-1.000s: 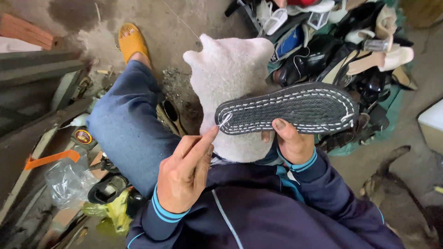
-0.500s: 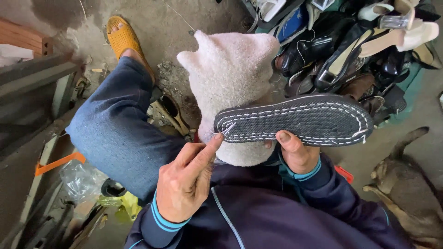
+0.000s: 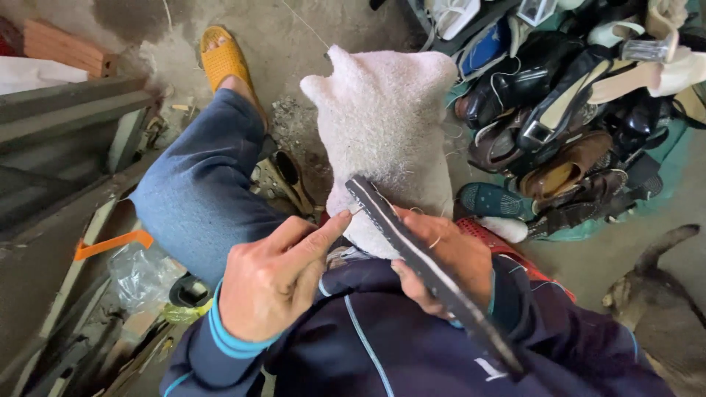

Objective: Hand-stitching a black rubber sole onto a white fuzzy slipper using a needle and thread.

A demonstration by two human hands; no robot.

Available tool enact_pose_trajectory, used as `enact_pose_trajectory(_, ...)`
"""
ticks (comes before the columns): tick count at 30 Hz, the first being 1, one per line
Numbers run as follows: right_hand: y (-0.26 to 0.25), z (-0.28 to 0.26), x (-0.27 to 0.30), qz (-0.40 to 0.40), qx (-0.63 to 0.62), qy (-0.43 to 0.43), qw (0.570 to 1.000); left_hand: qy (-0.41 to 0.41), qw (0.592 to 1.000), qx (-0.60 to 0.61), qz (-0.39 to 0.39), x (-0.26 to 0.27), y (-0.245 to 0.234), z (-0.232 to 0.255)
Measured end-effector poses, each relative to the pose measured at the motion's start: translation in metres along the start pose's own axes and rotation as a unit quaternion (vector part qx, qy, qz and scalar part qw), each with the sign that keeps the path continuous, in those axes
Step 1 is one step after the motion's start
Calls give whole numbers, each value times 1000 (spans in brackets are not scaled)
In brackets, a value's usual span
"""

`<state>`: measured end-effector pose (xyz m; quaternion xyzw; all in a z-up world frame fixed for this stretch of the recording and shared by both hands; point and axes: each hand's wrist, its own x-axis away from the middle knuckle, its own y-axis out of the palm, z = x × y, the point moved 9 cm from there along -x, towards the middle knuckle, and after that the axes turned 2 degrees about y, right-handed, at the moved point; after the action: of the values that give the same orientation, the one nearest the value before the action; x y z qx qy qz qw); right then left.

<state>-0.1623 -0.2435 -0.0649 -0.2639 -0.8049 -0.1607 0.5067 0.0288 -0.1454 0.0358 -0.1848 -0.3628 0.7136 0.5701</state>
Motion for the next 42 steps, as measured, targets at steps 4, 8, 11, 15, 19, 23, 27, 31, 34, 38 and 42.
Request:
enact_pose_trajectory(4,30,-85,75,91,248,-627,733,41,997,44,39,-1,8,-10)
enact_pose_trajectory(8,39,-96,81,61,264,-632,726,57,992,66,91,2,5,-18)
enact_pose_trajectory(11,49,-97,80,83,283,-627,722,52,983,134,116,5,-1,-22)
enact_pose_trajectory(15,65,-97,85,36,302,-653,694,8,988,105,113,21,5,-28)
enact_pose_trajectory(19,69,-92,89,9,406,-698,589,7,988,96,122,45,20,-37)
enact_pose_trajectory(23,15,-142,82,-111,220,-684,687,24,984,72,163,62,7,-31)
enact_pose_trajectory(27,-49,-124,57,305,397,-611,613,8,986,0,166,76,-3,-30)
enact_pose_trajectory(31,9,-130,82,236,334,-668,622,22,987,-39,155,78,-13,-27)
enact_pose_trajectory(34,73,-121,76,150,345,-695,613,34,988,-39,147,78,-13,-42)
enact_pose_trajectory(38,116,-111,44,131,316,-713,612,26,979,-33,199,73,-14,-73)
enact_pose_trajectory(42,101,-126,51,46,329,-665,669,-20,978,-56,198,76,-13,-81)
